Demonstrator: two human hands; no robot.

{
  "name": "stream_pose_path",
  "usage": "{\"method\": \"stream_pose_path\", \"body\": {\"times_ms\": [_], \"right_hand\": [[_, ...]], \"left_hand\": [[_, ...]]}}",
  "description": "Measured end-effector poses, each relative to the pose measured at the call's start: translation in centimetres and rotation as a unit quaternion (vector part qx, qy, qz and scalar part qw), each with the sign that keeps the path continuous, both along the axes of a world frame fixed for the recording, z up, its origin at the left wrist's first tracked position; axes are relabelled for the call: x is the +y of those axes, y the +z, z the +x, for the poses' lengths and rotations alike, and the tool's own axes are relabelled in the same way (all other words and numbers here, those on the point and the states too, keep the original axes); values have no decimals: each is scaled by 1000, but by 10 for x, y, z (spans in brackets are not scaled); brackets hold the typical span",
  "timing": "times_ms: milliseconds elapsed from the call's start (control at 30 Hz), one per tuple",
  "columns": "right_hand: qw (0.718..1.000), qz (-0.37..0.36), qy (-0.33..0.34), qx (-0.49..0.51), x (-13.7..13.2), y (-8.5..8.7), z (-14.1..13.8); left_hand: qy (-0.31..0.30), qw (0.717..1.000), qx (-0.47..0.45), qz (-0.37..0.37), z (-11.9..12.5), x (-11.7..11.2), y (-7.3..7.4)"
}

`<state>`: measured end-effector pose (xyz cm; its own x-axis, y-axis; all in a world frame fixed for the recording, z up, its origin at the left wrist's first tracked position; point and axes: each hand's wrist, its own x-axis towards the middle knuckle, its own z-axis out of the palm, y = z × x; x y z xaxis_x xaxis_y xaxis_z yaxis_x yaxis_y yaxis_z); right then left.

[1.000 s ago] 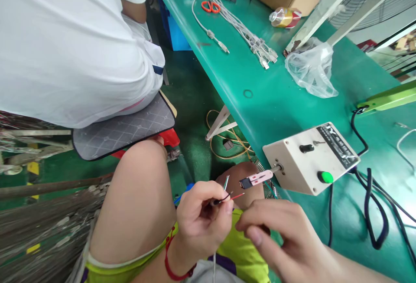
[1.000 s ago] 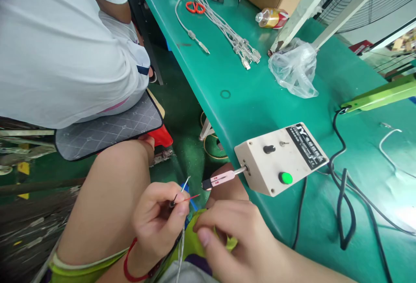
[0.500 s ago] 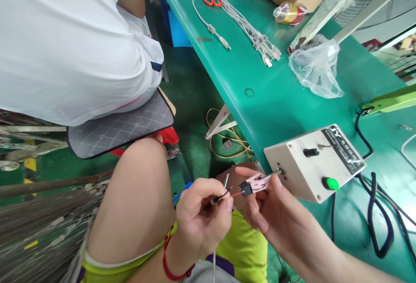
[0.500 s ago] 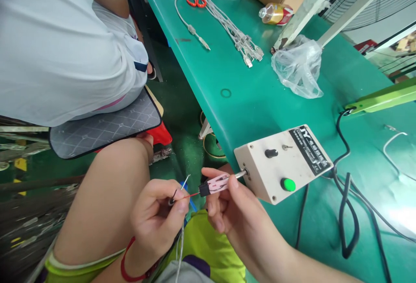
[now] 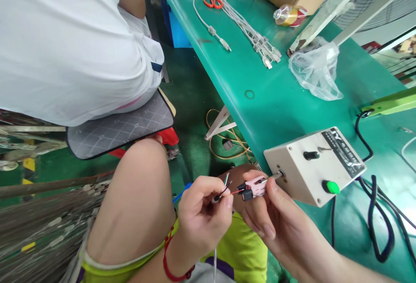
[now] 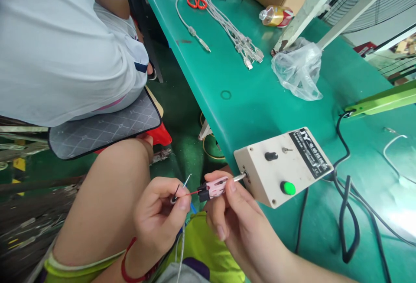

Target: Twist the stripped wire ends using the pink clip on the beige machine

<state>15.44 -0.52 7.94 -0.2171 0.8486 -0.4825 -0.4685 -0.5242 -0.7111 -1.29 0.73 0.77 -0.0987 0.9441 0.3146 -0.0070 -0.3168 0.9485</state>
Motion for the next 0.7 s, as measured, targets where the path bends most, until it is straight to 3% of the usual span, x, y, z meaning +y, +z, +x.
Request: {"method": "stream_pose_path", "body": {"times_ms": [400, 533, 633, 700], "right_hand": [[1000, -3, 10, -15, 0, -3, 4], [995, -23, 82, -58, 3, -2, 1], [958, 43, 224, -176, 0, 2, 3], [890, 192, 288, -297, -5, 13, 14]], "left_hand": [[-6, 1000, -2, 0, 4, 0, -2], [-17, 1000, -13, 3, 3, -1, -2], [-21, 1000, -17, 10, 2, 0, -3], [-24, 999, -21, 10, 2, 0, -3]]}}
